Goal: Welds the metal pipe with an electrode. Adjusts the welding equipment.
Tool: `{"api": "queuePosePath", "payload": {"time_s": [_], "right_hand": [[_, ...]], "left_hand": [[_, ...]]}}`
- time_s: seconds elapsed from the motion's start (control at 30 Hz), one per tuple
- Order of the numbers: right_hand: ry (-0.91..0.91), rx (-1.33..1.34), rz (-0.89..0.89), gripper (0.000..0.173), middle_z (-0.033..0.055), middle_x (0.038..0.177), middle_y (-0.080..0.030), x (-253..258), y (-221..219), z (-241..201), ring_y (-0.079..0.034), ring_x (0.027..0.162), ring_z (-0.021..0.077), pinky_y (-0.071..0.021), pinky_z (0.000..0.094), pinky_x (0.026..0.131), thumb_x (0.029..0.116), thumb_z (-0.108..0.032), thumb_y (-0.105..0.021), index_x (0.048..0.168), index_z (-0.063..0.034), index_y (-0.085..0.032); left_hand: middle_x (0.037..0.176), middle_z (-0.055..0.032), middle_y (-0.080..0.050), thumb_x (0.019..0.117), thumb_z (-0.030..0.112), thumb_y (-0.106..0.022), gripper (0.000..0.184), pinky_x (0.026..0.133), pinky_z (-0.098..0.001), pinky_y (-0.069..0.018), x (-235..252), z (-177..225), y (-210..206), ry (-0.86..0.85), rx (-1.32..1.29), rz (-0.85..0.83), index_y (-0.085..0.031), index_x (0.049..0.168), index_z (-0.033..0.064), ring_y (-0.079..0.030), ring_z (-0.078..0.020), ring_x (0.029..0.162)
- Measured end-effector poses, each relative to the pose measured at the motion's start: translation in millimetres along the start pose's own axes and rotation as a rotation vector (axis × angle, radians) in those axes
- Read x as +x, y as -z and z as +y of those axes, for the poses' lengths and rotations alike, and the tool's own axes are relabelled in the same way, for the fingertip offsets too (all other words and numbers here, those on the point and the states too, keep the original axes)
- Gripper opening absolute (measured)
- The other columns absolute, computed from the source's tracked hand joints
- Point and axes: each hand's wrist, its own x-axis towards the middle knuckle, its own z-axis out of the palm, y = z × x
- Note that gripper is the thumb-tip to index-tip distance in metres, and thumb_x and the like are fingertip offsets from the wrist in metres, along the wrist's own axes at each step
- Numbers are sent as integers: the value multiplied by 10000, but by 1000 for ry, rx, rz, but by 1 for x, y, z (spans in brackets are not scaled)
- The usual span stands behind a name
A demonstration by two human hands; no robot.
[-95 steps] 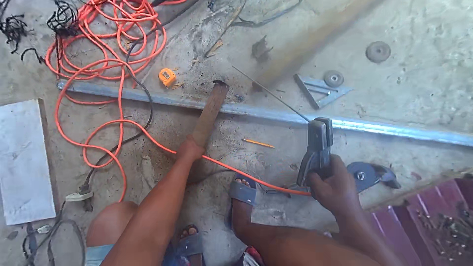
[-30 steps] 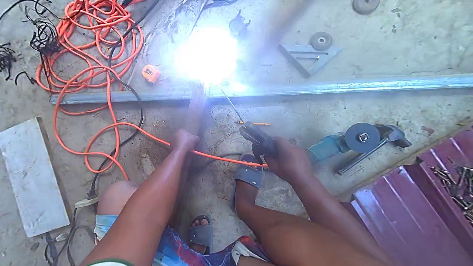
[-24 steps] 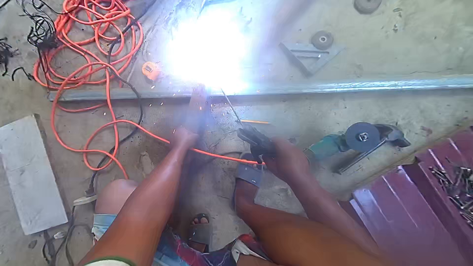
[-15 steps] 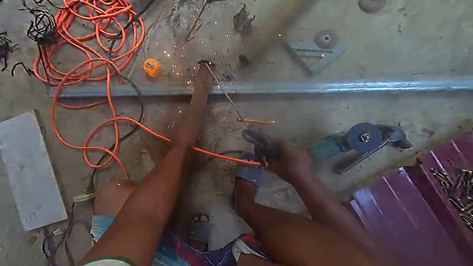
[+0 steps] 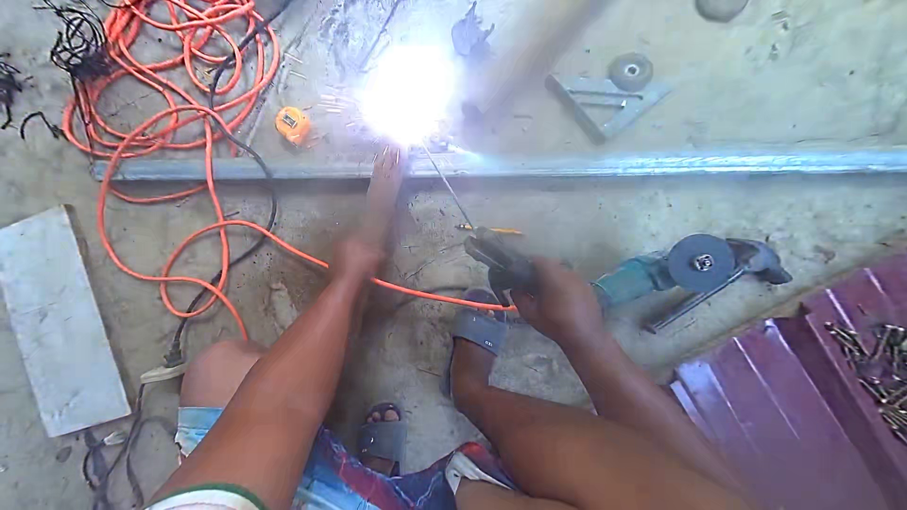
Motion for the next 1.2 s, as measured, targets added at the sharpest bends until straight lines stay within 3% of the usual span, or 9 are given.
{"api": "queuePosePath", "payload": {"time_s": [0.13, 0.23, 0.3, 0.73, 1.1, 1.2], "right_hand": [[1, 3, 9, 280, 215, 799, -673, -1, -1, 1, -692, 696, 440, -531, 621, 564, 867, -166, -688, 1062, 27, -635], [95, 13, 83, 223, 169, 712, -623, -4, -3, 5, -654, 597, 382, -502, 560, 488, 831, -175, -667, 936, 9, -598], [126, 14, 98, 218, 165, 696, -624, -7, -1, 5, -653, 580, 376, -501, 554, 479, 829, -183, -662, 915, 7, -596], [29, -28, 43, 232, 183, 749, -648, 0, -3, 5, -676, 631, 403, -506, 580, 502, 861, -182, -655, 990, 7, -613], [91, -95, 68, 198, 185, 760, -639, -1, -11, -3, -677, 639, 402, -516, 552, 496, 855, -158, -689, 943, -4, -603], [118, -129, 48, 194, 191, 779, -647, -2, -17, -2, -685, 664, 413, -531, 557, 506, 886, -159, -681, 990, 1, -646]], "left_hand": [[1138, -226, -703, 764, 462, -847, 662, 890, -670, -532, 2, -2, -2, -9, 14, -4, -645, 1220, 28, -679, -415, 1102], [1170, -232, -697, 779, 451, -847, 710, 908, -685, -521, 5, -7, -3, -37, -18, -10, -603, 1304, 39, -670, -428, 1124], [1162, -226, -701, 776, 456, -846, 712, 902, -681, -523, 7, -8, -5, -38, -15, 0, -606, 1305, 46, -674, -422, 1116], [1144, -204, -710, 750, 469, -851, 701, 887, -679, -529, 10, -9, -8, -24, -6, 9, -618, 1286, 82, -684, -405, 1098], [1142, -198, -712, 750, 455, -854, 674, 882, -670, -533, 9, -8, -6, -24, -14, 6, -628, 1268, 88, -685, -403, 1100], [1167, -205, -707, 748, 441, -857, 669, 901, -676, -523, 5, -3, -2, -8, -7, -9, -642, 1262, 72, -676, -403, 1122]]}}
